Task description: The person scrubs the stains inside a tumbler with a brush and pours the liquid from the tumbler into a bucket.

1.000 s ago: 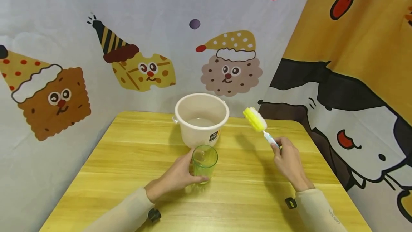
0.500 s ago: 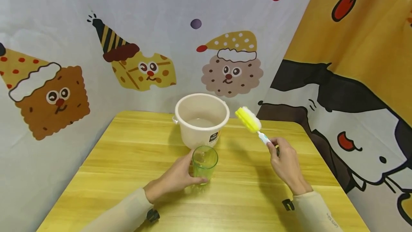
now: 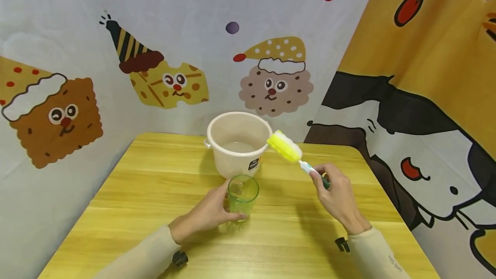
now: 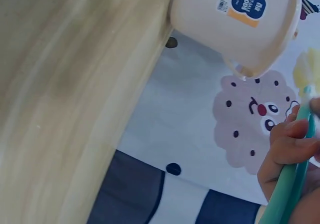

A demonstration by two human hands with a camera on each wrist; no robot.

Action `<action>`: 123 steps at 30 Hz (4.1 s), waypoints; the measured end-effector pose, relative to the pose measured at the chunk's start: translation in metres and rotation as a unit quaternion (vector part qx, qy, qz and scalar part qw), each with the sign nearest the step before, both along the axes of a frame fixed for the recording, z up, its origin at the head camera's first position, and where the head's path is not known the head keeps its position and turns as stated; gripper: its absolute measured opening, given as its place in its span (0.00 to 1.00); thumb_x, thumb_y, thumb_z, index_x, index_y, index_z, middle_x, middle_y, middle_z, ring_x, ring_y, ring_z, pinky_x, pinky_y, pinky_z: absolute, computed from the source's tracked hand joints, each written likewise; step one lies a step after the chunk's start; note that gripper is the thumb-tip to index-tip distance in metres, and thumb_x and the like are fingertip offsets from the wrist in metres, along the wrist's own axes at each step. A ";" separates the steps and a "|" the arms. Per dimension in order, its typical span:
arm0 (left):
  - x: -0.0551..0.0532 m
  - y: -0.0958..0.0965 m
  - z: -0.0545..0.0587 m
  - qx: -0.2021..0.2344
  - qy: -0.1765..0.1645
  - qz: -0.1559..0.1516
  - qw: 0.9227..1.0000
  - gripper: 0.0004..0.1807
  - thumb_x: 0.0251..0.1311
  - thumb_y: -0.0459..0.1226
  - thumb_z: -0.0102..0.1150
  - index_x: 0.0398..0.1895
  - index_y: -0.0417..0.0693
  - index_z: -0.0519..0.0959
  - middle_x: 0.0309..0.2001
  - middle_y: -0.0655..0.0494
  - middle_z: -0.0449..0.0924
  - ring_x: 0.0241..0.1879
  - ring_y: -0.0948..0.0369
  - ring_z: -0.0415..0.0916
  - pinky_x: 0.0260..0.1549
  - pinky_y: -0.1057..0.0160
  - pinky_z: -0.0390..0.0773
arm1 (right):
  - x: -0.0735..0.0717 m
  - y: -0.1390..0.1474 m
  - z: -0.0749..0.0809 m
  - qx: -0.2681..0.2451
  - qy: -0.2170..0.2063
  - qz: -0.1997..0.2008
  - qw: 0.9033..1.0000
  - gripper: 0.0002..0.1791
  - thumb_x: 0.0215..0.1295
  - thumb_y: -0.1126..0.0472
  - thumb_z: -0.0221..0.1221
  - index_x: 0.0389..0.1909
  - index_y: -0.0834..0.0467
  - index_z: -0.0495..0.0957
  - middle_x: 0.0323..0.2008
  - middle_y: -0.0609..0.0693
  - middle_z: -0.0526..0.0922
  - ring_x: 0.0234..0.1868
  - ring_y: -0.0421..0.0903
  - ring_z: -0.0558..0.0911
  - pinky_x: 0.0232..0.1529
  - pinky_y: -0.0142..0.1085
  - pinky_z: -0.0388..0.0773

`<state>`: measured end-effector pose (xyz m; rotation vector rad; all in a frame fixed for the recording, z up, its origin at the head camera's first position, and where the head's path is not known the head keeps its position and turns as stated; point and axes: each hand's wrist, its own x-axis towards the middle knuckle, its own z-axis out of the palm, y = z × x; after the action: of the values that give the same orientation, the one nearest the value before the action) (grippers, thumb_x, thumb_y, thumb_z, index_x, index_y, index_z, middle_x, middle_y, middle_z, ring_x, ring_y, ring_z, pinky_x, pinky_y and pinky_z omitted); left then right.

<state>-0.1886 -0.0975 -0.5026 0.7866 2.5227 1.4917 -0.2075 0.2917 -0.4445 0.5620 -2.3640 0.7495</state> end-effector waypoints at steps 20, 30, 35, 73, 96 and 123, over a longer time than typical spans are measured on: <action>-0.001 0.000 0.001 -0.016 0.014 0.005 1.000 0.66 0.61 0.46 0.92 0.96 0.55 0.56 0.76 0.48 0.85 0.70 0.47 0.89 0.70 0.41 0.90 | 0.011 -0.010 0.039 0.102 0.046 0.126 0.986 0.13 0.65 0.59 0.83 0.44 0.48 0.88 0.40 0.38 0.82 0.23 0.36 0.72 0.27 0.21 0.69; 0.000 0.001 0.004 -0.019 0.009 0.024 0.999 0.67 0.59 0.46 0.93 0.95 0.55 0.56 0.72 0.48 0.87 0.65 0.51 0.90 0.63 0.52 0.92 | 0.004 -0.016 0.058 0.192 0.092 0.149 0.966 0.20 0.88 0.35 0.61 0.42 0.45 0.88 0.40 0.39 0.83 0.24 0.26 0.65 0.22 0.20 0.63; 0.000 0.002 0.002 -0.015 0.016 0.025 0.999 0.63 0.59 0.48 0.92 0.92 0.55 0.61 0.75 0.52 0.85 0.68 0.52 0.88 0.67 0.48 0.91 | 0.001 -0.025 0.072 0.242 0.121 0.160 0.949 0.28 0.91 0.31 0.50 0.41 0.43 0.88 0.39 0.40 0.83 0.20 0.27 0.64 0.20 0.19 0.52; 0.002 0.007 0.009 -0.008 0.028 0.036 0.999 0.53 0.62 0.53 0.90 0.85 0.58 0.68 0.70 0.57 0.87 0.64 0.57 0.88 0.63 0.56 0.88 | 0.008 -0.140 0.138 0.514 0.333 0.129 0.780 0.10 0.65 0.55 0.84 0.31 0.39 0.93 0.40 0.44 0.86 0.47 0.47 0.92 0.74 0.43 0.81; 0.001 0.007 0.010 -0.004 0.064 0.037 0.997 0.56 0.64 0.57 0.88 0.89 0.63 0.63 0.79 0.53 0.83 0.72 0.52 0.86 0.70 0.45 0.88 | 0.003 -0.163 0.118 0.567 0.328 0.152 0.740 0.10 0.73 0.44 0.76 0.30 0.37 0.91 0.38 0.39 0.88 0.44 0.43 0.89 0.69 0.43 0.75; -0.001 0.008 0.011 0.001 0.038 0.049 0.998 0.60 0.62 0.58 0.89 0.92 0.62 0.62 0.88 0.55 0.73 0.83 0.48 0.76 0.81 0.32 0.78 | 0.000 -0.167 0.096 0.600 0.312 0.163 0.718 0.10 0.76 0.40 0.71 0.34 0.35 0.93 0.43 0.36 0.90 0.47 0.41 0.87 0.65 0.39 0.73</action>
<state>-0.1895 -0.0896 -0.4914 0.7447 2.6512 1.5213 -0.2077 0.1244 -0.3487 1.4768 -1.7916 -0.9180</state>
